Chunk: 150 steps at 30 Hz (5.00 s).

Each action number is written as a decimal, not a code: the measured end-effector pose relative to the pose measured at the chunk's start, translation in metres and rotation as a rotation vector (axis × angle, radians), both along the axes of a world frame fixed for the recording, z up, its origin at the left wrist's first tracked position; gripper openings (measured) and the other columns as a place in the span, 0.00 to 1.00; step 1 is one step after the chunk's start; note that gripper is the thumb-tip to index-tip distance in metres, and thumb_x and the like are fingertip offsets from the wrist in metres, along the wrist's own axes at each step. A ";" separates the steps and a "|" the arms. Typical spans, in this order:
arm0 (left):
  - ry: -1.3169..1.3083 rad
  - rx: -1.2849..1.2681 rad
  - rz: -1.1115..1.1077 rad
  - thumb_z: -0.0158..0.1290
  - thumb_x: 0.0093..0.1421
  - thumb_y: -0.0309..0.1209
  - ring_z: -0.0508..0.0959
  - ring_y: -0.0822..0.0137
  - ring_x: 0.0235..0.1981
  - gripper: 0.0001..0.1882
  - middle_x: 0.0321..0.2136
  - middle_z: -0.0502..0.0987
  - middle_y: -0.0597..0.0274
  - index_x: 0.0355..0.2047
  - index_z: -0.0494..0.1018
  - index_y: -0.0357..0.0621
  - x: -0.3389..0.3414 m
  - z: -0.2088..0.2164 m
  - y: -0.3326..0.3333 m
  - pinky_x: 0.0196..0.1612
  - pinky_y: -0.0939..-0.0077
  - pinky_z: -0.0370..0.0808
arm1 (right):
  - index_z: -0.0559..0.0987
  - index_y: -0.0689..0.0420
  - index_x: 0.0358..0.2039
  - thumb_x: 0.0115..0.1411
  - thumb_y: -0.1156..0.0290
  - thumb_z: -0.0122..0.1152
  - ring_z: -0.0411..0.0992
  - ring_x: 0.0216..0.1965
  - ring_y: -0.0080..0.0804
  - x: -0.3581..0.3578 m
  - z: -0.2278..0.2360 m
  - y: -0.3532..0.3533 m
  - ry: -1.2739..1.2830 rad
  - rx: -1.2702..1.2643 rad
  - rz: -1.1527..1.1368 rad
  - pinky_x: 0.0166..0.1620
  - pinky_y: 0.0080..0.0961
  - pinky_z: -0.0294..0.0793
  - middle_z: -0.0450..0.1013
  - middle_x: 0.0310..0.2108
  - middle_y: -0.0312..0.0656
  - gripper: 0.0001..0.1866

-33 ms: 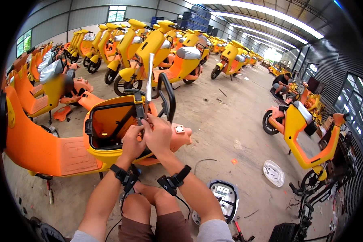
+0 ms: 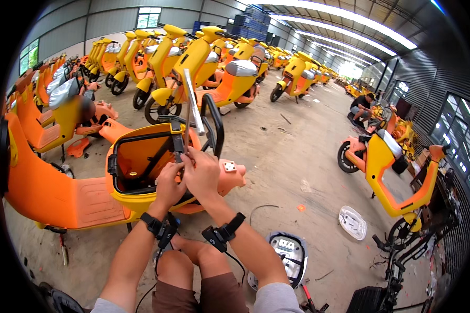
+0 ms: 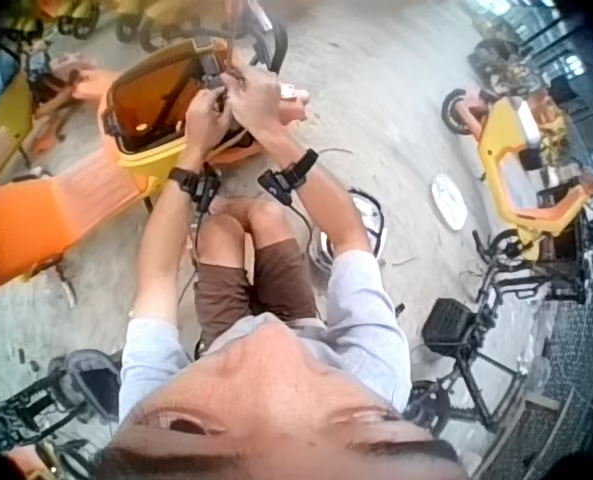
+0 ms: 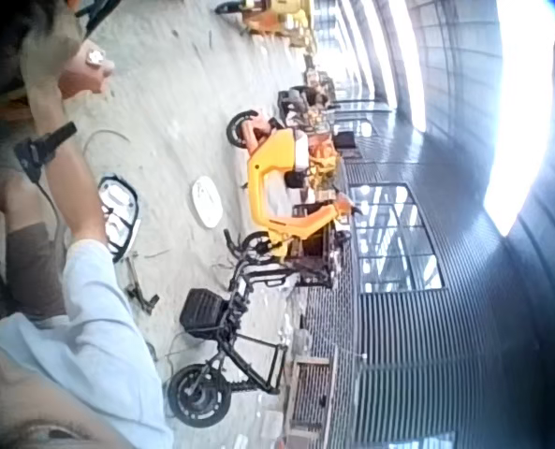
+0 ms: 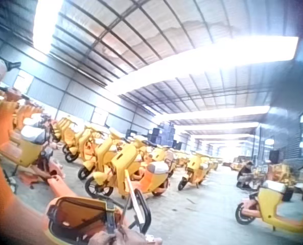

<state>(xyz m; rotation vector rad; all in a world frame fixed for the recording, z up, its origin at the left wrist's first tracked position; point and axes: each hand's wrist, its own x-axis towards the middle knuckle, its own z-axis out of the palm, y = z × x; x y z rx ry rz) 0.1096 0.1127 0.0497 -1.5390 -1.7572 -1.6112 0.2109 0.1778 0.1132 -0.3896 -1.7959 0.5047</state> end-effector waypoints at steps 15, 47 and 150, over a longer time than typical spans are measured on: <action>-0.116 -0.003 0.057 0.67 0.49 0.21 0.75 0.56 0.31 0.12 0.27 0.75 0.55 0.32 0.75 0.37 -0.002 0.002 0.002 0.35 0.65 0.73 | 0.84 0.62 0.41 0.54 0.73 0.72 0.77 0.31 0.40 -0.005 -0.006 0.000 0.041 0.076 0.000 0.36 0.31 0.75 0.80 0.29 0.45 0.14; -0.113 -0.004 -0.027 0.65 0.52 0.21 0.78 0.58 0.33 0.16 0.31 0.78 0.52 0.43 0.80 0.36 -0.002 -0.001 0.000 0.38 0.69 0.75 | 0.71 0.58 0.64 0.62 0.76 0.62 0.79 0.38 0.43 -0.004 0.005 0.006 -0.050 0.019 0.043 0.44 0.36 0.75 0.82 0.37 0.46 0.29; -0.017 0.109 0.058 0.66 0.49 0.20 0.77 0.55 0.33 0.16 0.30 0.76 0.53 0.40 0.78 0.36 0.011 0.007 0.001 0.36 0.67 0.74 | 0.80 0.62 0.55 0.54 0.77 0.70 0.78 0.33 0.40 0.004 -0.002 0.005 0.067 0.132 -0.031 0.40 0.34 0.74 0.81 0.30 0.45 0.25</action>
